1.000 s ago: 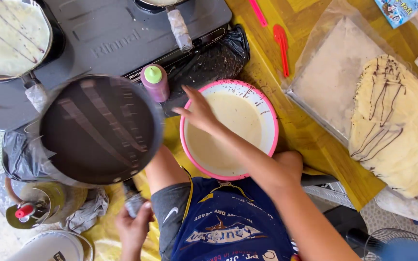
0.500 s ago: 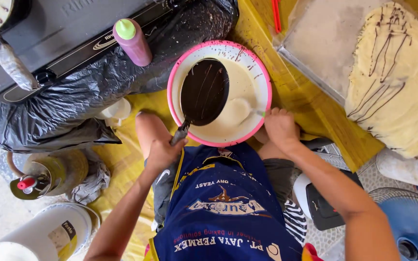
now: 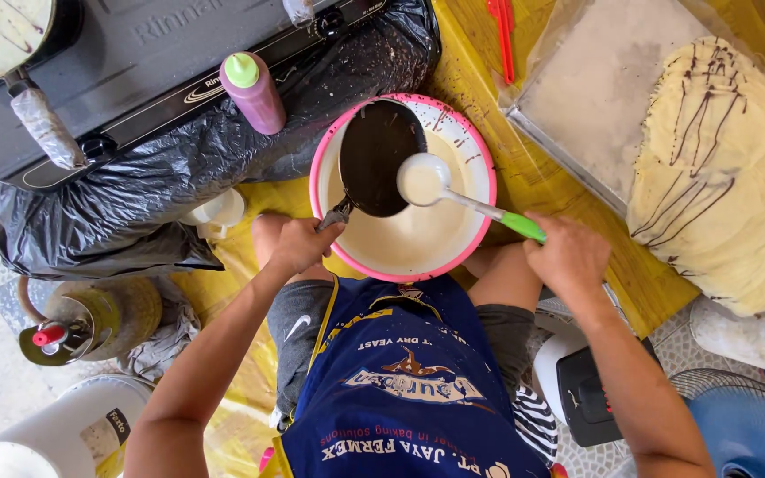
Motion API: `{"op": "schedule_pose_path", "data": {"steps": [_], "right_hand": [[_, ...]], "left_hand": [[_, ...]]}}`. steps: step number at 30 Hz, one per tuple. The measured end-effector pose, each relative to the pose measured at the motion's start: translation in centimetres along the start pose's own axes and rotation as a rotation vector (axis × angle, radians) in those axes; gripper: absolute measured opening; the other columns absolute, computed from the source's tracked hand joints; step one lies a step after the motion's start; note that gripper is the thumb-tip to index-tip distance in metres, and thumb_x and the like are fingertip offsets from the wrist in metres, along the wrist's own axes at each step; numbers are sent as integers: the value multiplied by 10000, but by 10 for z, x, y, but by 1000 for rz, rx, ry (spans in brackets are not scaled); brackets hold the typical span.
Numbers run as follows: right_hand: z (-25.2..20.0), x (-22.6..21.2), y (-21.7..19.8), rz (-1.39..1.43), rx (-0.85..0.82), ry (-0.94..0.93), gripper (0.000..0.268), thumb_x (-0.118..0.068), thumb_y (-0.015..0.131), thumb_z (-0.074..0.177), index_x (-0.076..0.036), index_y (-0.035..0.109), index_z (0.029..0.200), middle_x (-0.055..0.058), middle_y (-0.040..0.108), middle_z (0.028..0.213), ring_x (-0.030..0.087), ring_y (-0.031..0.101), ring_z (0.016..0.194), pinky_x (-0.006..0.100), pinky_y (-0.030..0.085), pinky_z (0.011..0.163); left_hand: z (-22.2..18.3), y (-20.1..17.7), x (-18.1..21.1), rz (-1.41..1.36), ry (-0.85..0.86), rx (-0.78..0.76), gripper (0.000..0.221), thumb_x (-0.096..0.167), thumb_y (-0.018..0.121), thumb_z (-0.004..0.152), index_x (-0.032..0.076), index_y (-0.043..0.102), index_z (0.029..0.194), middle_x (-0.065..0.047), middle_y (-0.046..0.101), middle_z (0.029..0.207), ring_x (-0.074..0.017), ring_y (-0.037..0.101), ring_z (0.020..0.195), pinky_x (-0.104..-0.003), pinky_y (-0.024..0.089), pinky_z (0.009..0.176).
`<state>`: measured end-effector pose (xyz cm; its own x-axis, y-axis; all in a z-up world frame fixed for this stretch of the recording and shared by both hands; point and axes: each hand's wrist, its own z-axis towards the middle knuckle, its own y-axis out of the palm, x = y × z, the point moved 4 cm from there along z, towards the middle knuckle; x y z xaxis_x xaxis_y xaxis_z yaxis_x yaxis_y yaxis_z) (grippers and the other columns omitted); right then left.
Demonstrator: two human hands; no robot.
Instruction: Making crepes by dipping pans into batter and cooking them on a gas stove
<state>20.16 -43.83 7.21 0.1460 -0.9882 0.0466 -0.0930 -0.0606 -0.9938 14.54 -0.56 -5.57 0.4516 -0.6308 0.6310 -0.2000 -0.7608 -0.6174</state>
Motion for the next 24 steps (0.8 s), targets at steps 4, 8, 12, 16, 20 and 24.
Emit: {"op": "schedule_pose_path", "data": {"steps": [4,8,12,16,20,24], "right_hand": [[-13,-46,-21,-25,393,-180,444,-267,750,745,-305,780,1186,31,635,776,288,684,712,420,566,662],[-11,-64,-26,-194,659,-256,473,-237,747,711,-359,785,1166,-39,578,795,184,630,692,309,538,639],[-1,-64,-31,-256,781,-245,473,-247,767,734,-339,792,1197,-27,578,815,175,624,712,295,532,627],[7,-64,-42,-249,818,-223,488,-254,804,729,-329,793,1212,-41,584,828,158,629,714,291,522,605],[4,-72,-57,-266,850,-225,483,-247,811,731,-325,795,1208,-45,596,832,160,621,690,289,522,597],[-11,-81,-77,-302,851,-266,483,-259,794,731,-339,793,1208,-42,577,837,163,602,693,287,512,617]], "left_hand": [[7,22,0,-573,-186,-235,448,481,744,901,39,726,825,-144,676,560,-207,618,359,-307,502,311],[-6,5,22,-660,-202,-207,452,424,717,927,-24,697,866,-150,638,569,-180,582,367,-282,478,336],[-5,-4,18,-731,-213,-146,443,406,724,940,-29,688,865,-154,630,566,-188,583,359,-290,476,327],[-18,8,14,-998,-249,-132,441,383,704,968,-46,658,881,-109,567,548,-168,538,348,-287,450,322],[-27,69,0,-1286,-153,-262,447,410,671,995,-22,628,890,-62,531,521,-127,509,333,-241,432,320],[-20,136,-1,-1522,-43,-337,384,356,678,993,-14,609,915,-91,499,531,-173,507,337,-284,445,340]]}}
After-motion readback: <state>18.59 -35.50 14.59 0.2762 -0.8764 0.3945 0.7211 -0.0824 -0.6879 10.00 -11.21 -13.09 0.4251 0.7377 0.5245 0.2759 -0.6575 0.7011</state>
